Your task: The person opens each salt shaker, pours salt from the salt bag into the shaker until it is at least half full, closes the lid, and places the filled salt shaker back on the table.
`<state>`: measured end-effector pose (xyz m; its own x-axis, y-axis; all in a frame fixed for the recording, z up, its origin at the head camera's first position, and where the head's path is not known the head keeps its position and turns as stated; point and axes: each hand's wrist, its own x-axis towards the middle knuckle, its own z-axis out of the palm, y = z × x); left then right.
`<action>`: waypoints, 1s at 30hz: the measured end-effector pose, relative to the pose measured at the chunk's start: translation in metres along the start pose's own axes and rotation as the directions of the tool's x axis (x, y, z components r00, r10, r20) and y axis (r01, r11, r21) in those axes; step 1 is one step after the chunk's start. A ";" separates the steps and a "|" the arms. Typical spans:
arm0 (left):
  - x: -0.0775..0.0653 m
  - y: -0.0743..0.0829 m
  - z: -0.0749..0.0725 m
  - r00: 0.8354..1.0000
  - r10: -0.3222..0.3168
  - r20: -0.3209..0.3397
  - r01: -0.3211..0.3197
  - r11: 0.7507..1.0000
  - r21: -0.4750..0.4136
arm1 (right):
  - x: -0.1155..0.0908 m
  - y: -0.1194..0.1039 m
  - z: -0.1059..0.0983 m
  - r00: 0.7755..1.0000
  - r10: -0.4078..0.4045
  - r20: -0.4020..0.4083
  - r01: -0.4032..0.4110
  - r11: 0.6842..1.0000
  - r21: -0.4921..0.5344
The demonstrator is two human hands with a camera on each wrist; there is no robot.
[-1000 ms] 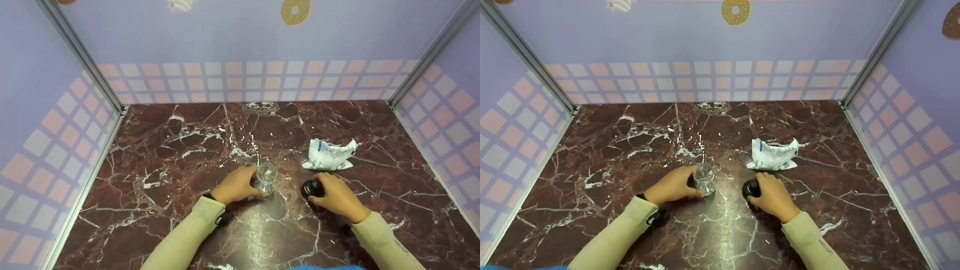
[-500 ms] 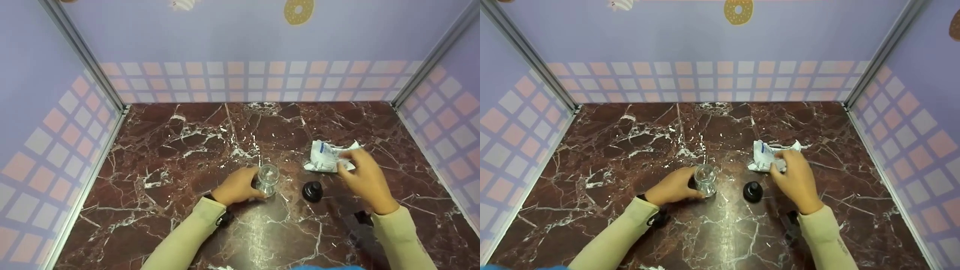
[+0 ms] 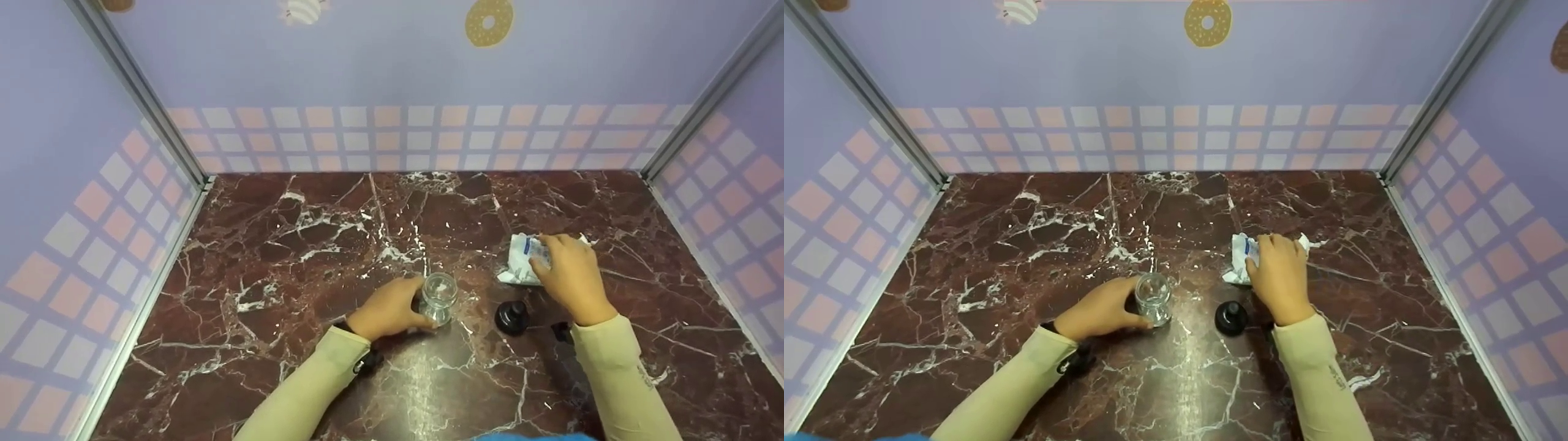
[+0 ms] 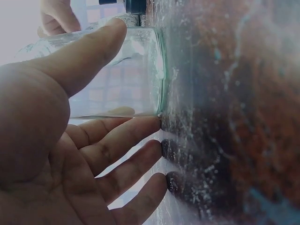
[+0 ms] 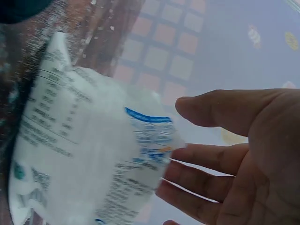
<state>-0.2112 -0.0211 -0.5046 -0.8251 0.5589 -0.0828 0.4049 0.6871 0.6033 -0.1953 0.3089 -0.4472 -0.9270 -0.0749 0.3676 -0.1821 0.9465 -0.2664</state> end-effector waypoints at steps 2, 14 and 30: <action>-0.001 0.001 0.000 1.000 0.001 -0.001 -0.001 1.000 -0.007 | -0.001 0.002 0.002 1.000 -0.003 0.012 0.003 1.000 -0.020; 0.000 0.002 0.002 1.000 0.011 -0.008 -0.011 1.000 0.011 | 0.001 0.015 0.011 0.999 -0.040 0.006 0.040 0.997 -0.067; 0.001 0.000 0.001 1.000 0.018 -0.022 -0.018 1.000 0.000 | 0.007 0.014 0.017 0.950 -0.201 -0.240 0.203 0.979 -0.017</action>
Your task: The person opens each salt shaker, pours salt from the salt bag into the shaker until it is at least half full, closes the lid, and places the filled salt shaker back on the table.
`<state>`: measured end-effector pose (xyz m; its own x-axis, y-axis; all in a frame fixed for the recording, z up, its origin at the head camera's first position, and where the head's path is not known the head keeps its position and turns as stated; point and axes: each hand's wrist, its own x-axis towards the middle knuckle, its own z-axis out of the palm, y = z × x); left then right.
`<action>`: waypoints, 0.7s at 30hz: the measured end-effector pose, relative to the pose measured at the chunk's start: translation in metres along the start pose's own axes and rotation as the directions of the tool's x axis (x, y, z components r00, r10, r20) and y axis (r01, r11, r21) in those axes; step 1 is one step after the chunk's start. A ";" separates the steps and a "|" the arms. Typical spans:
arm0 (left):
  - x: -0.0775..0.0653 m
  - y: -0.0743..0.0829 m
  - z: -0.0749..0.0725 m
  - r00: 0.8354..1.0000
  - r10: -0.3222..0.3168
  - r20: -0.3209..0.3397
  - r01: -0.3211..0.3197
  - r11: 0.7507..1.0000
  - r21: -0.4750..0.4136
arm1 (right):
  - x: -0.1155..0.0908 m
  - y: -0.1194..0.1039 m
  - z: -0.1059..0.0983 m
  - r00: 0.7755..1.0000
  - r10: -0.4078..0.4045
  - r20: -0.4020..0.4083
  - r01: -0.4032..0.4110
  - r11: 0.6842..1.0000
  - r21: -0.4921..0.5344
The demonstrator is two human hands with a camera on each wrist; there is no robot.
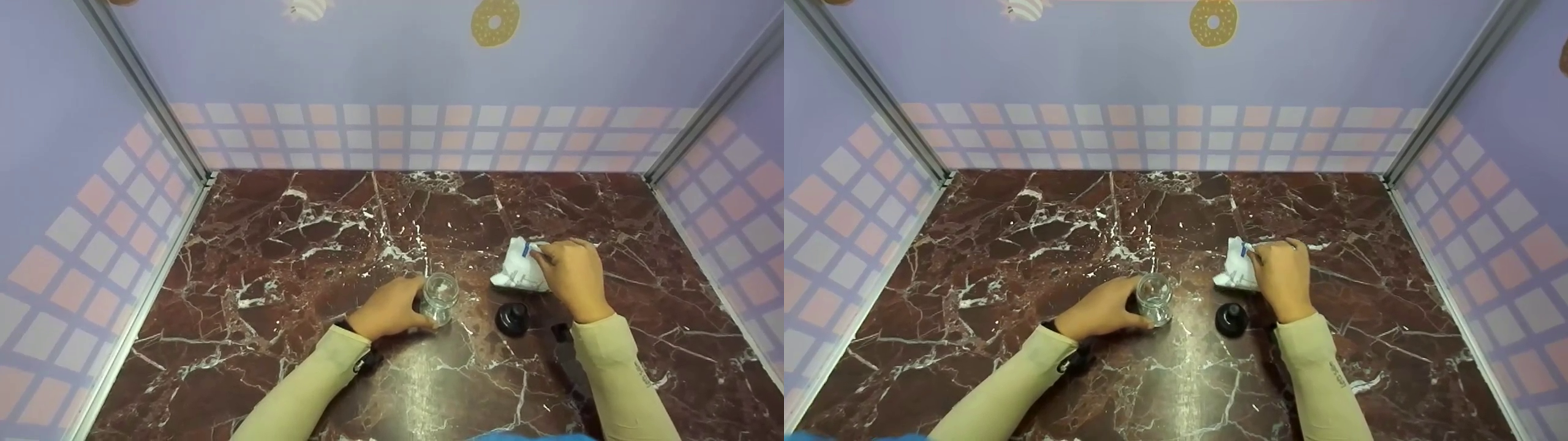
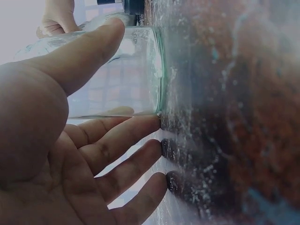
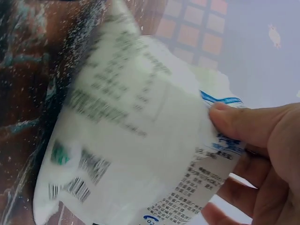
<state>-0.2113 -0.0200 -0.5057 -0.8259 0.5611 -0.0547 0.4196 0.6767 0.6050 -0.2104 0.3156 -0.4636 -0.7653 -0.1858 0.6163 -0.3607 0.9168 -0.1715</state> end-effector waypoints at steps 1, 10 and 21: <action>0.000 0.000 0.000 1.000 -0.001 -0.002 0.001 1.000 0.006 | 0.001 -0.001 0.000 0.999 0.000 -0.032 0.001 1.000 0.025; 0.000 -0.001 0.003 1.000 -0.005 -0.010 0.005 1.000 0.019 | 0.007 -0.017 -0.010 0.973 0.075 -0.217 -0.035 0.983 0.181; 0.000 0.001 0.002 1.000 0.001 -0.011 -0.001 1.000 0.016 | 0.011 -0.045 -0.029 0.942 0.072 -0.328 0.036 0.950 0.309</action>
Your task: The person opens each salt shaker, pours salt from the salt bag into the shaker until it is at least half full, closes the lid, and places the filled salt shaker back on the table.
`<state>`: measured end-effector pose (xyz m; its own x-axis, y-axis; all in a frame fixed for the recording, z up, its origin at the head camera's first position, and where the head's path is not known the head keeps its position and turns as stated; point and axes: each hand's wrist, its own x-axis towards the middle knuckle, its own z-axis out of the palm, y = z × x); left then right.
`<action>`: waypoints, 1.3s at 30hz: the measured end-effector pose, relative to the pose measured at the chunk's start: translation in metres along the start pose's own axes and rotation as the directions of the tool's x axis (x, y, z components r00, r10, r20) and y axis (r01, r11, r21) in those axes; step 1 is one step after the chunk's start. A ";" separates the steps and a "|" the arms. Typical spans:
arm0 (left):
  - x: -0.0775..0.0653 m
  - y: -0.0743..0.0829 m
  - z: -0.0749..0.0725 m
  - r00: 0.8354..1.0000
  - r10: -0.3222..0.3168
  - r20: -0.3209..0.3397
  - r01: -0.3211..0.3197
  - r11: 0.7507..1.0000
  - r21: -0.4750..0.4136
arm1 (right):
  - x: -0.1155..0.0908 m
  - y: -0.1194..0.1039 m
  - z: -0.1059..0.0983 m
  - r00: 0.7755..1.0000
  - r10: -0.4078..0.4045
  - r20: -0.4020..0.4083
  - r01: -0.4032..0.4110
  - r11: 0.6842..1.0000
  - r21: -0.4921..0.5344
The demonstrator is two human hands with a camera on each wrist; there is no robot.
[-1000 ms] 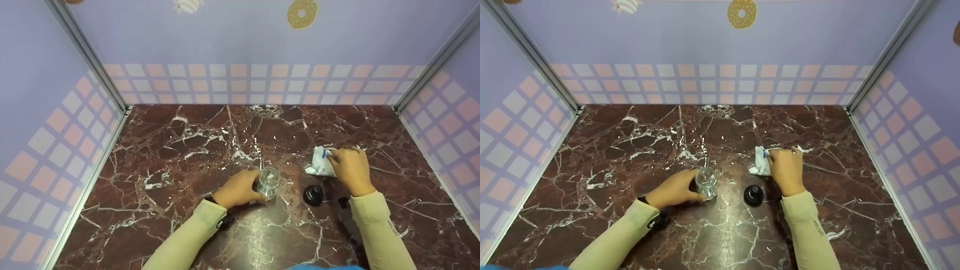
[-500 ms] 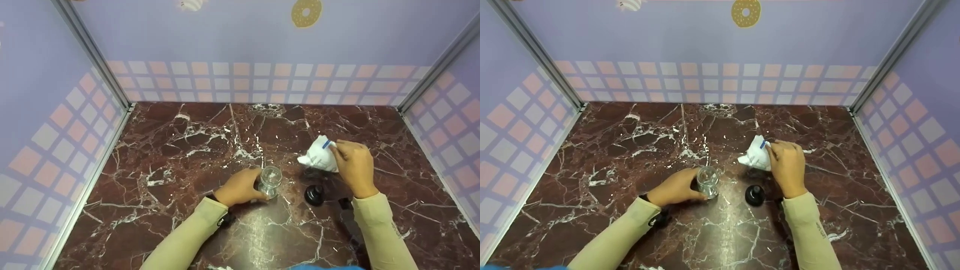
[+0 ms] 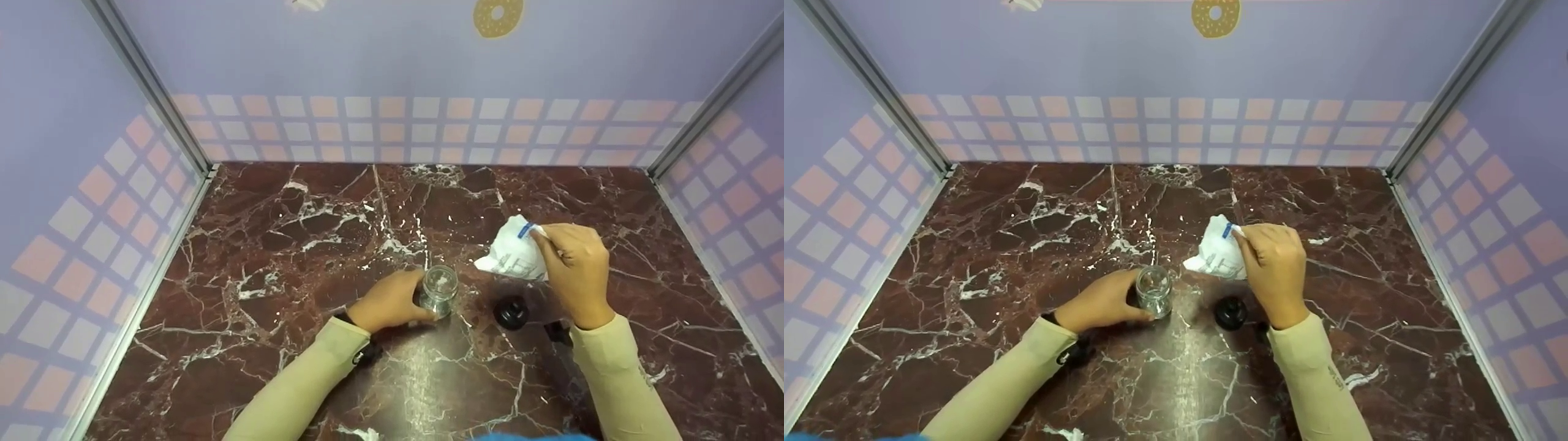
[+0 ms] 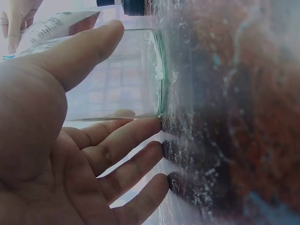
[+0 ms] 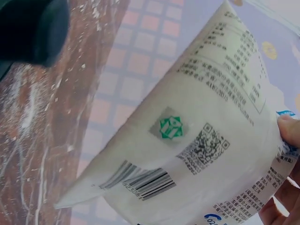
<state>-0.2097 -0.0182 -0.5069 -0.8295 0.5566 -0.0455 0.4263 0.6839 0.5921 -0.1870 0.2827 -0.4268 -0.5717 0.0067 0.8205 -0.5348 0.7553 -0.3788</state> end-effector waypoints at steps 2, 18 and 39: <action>0.000 0.000 -0.002 1.000 0.001 0.022 -0.001 1.000 -0.021 | 0.000 -0.004 -0.001 1.000 -0.010 0.004 0.010 1.000 0.007; -0.031 0.028 -0.076 0.964 0.117 -0.238 -0.139 0.987 -0.076 | -0.004 -0.024 0.001 0.994 -0.107 0.014 0.105 0.991 0.087; -0.031 0.084 -0.067 0.791 0.462 -0.402 -0.447 0.884 0.136 | -0.014 -0.050 0.011 0.959 -0.273 0.074 0.262 0.955 0.137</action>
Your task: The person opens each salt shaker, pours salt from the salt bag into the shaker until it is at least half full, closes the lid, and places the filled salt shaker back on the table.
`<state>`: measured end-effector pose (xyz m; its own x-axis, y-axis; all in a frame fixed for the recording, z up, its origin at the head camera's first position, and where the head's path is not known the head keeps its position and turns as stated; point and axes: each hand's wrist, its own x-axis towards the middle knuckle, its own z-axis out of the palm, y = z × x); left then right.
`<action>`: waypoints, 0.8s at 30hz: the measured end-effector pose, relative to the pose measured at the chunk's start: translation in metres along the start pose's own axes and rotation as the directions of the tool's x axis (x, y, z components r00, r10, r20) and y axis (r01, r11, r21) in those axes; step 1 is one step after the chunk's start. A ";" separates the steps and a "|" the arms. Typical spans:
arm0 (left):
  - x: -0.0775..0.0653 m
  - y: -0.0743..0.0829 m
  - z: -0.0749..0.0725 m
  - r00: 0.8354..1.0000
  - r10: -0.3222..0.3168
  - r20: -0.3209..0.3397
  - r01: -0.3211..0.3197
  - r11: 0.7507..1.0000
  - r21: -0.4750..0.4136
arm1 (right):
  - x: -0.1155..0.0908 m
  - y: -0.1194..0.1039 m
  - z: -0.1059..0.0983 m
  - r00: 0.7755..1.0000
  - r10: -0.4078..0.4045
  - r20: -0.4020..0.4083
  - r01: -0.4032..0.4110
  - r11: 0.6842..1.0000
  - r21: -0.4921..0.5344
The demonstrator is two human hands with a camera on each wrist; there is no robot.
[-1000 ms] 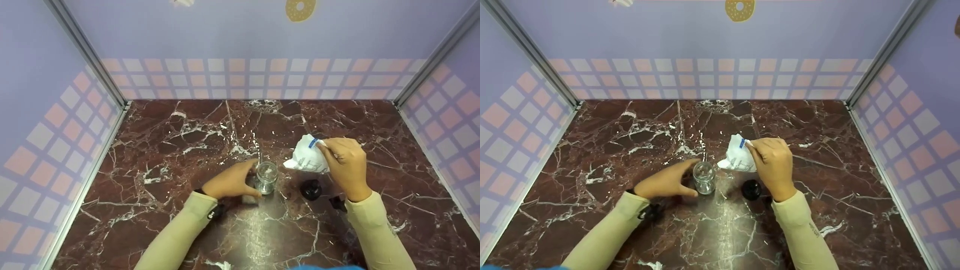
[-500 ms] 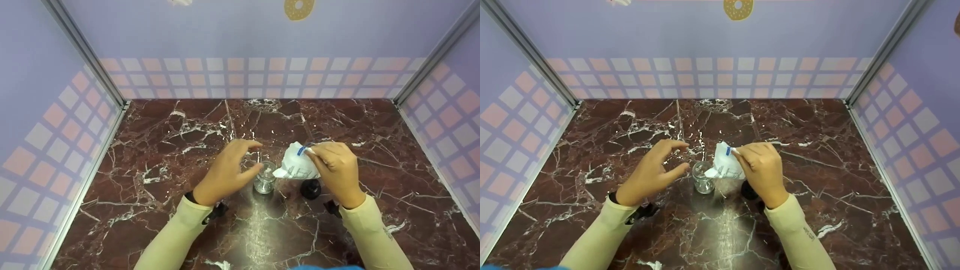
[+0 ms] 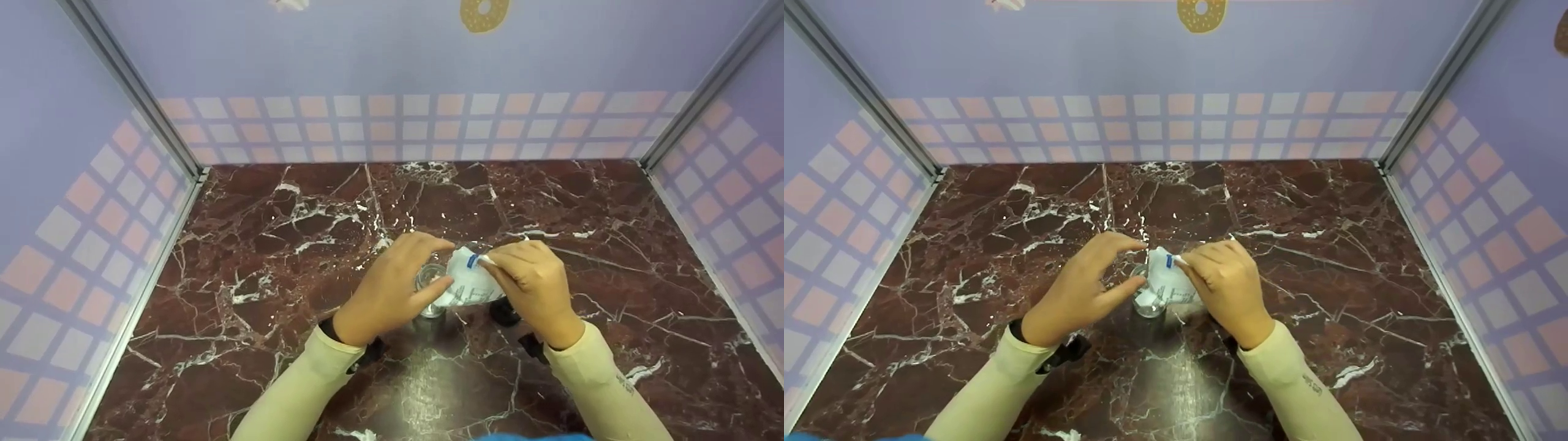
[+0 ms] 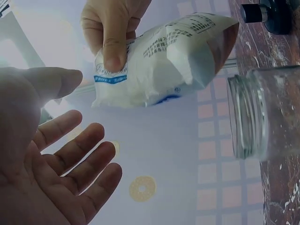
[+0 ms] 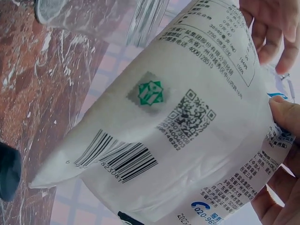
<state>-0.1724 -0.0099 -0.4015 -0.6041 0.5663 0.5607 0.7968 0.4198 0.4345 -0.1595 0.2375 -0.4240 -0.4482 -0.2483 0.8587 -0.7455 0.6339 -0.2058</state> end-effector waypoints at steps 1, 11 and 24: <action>0.001 0.001 0.001 1.000 0.004 0.001 -0.004 1.000 0.000 | 0.000 -0.001 0.001 1.000 -0.007 0.007 0.007 1.000 0.002; 0.012 0.003 0.009 0.996 0.071 0.055 -0.075 0.995 0.065 | 0.000 -0.012 0.007 0.995 -0.077 0.061 0.076 0.997 0.009; 0.012 0.003 0.009 0.997 0.081 0.007 -0.082 0.996 0.029 | -0.001 -0.014 0.006 0.988 -0.097 0.117 0.087 0.993 0.083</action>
<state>-0.1768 0.0040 -0.3997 -0.5372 0.6036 0.5891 0.8434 0.3926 0.3668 -0.1516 0.2248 -0.4247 -0.4286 -0.3924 0.8138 -0.8203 0.5465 -0.1684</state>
